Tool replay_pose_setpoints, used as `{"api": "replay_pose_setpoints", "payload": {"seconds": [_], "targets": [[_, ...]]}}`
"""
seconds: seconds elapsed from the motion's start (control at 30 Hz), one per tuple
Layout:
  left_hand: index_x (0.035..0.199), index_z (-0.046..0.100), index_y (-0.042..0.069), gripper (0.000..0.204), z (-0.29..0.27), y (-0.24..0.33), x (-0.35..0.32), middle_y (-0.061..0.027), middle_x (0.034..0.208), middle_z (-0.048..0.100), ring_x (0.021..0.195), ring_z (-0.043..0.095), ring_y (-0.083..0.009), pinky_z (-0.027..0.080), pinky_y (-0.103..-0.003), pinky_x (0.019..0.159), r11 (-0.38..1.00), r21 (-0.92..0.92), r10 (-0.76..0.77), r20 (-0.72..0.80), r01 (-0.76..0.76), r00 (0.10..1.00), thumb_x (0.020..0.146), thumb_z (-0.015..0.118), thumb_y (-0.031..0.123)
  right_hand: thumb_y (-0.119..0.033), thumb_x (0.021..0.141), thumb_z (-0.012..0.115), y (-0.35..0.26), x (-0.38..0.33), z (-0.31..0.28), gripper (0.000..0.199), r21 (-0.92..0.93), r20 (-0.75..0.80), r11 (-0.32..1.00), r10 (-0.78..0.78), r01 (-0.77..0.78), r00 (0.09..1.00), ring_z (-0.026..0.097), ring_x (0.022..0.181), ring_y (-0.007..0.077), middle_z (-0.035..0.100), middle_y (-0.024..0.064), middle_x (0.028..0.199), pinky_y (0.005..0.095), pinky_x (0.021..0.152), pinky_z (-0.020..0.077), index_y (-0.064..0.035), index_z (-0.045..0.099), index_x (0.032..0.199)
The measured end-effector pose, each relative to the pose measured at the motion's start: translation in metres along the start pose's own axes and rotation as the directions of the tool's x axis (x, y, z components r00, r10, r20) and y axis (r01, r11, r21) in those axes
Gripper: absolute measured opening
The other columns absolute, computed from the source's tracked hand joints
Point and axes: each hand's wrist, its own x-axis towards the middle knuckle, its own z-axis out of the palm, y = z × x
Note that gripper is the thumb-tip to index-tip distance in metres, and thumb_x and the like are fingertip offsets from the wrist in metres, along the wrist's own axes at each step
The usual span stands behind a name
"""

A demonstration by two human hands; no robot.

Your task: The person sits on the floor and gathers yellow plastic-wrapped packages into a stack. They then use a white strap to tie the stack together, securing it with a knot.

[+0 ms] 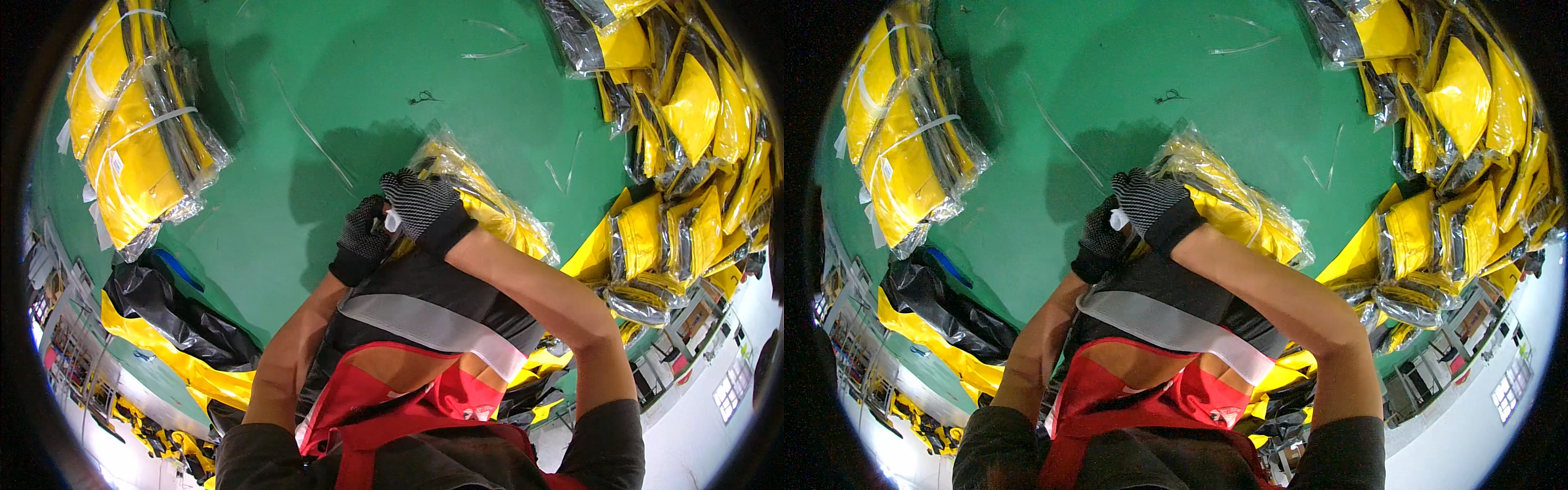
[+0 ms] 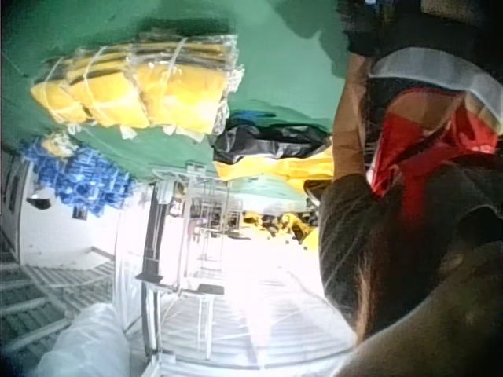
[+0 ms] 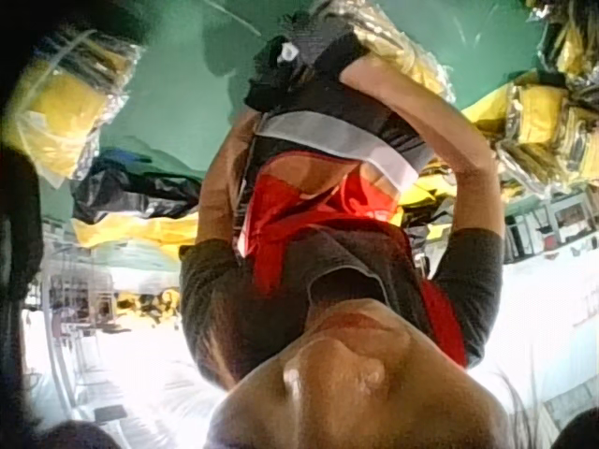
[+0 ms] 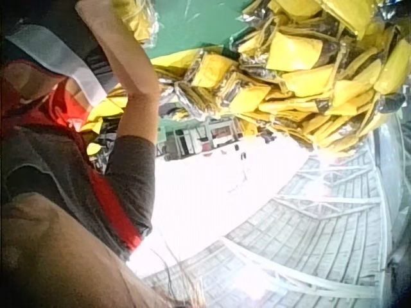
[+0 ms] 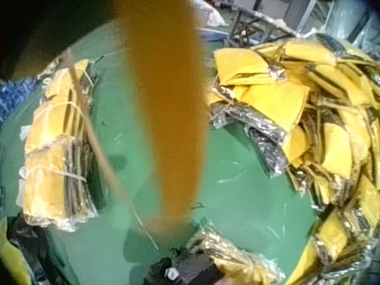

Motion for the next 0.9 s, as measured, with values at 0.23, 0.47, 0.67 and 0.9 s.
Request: {"api": "replay_pose_setpoints", "payload": {"seconds": [0.23, 0.47, 0.67, 0.9], "targets": [[0.099, 0.061, 0.0, 0.021, -0.03, 0.033, 0.011, -0.0099, 0.086, 0.062, 0.078, 0.058, -0.0168, 0.047, -0.029, 0.073, 0.997, 0.032, -0.07, 0.134, 0.066, 0.989, 0.081, 0.061, 0.011, -0.024, 0.085, 0.046, 0.0, -0.001, -0.004, 0.022, -0.179, 0.091, 0.979, -0.084, 0.1, 0.992, 0.061, 0.067, 0.0289, 0.063, 0.0122, 0.077, 0.04, 0.059, 0.0481, -0.0115, 0.064, 0.083], [0.083, 0.061, 0.002, 0.017, -0.063, 0.042, 0.028, -0.0113, 0.075, 0.063, 0.073, 0.062, -0.0218, 0.05, -0.035, 0.068, 0.613, 0.789, 0.022, 0.034, -0.04, 0.999, 0.074, 0.069, 0.014, -0.025, 0.082, 0.048, -0.002, -0.006, -0.012, 0.02, -0.274, 0.162, 0.944, -0.143, 0.183, 0.976, 0.062, 0.071, 0.0295, 0.063, 0.0108, 0.083, 0.0419, 0.062, 0.0486, -0.0128, 0.063, 0.086], [0.089, 0.058, 0.002, 0.019, -0.041, 0.043, 0.016, -0.0103, 0.078, 0.062, 0.073, 0.06, -0.0184, 0.047, -0.029, 0.064, 0.987, 0.099, -0.152, 0.271, 0.13, 0.95, 0.076, 0.066, 0.013, -0.026, 0.081, 0.051, 0.004, -0.007, -0.001, 0.02, 0.048, 0.064, 0.991, -0.125, 0.122, 0.99, 0.061, 0.075, 0.0291, 0.064, 0.0089, 0.087, 0.0409, 0.069, 0.0477, -0.0139, 0.064, 0.09], [0.082, 0.056, 0.005, 0.014, -0.044, 0.032, 0.026, -0.0111, 0.069, 0.059, 0.056, 0.058, -0.0247, 0.048, -0.033, 0.055, 0.805, 0.56, 0.293, -0.088, -0.195, 0.952, 0.07, 0.063, 0.001, -0.026, 0.084, 0.047, 0.006, -0.008, 0.008, 0.022, -0.196, 0.003, 0.961, -0.201, 0.198, 0.98, 0.062, 0.07, 0.0293, 0.062, 0.0123, 0.08, 0.0413, 0.061, 0.0486, -0.0115, 0.064, 0.085]]}}
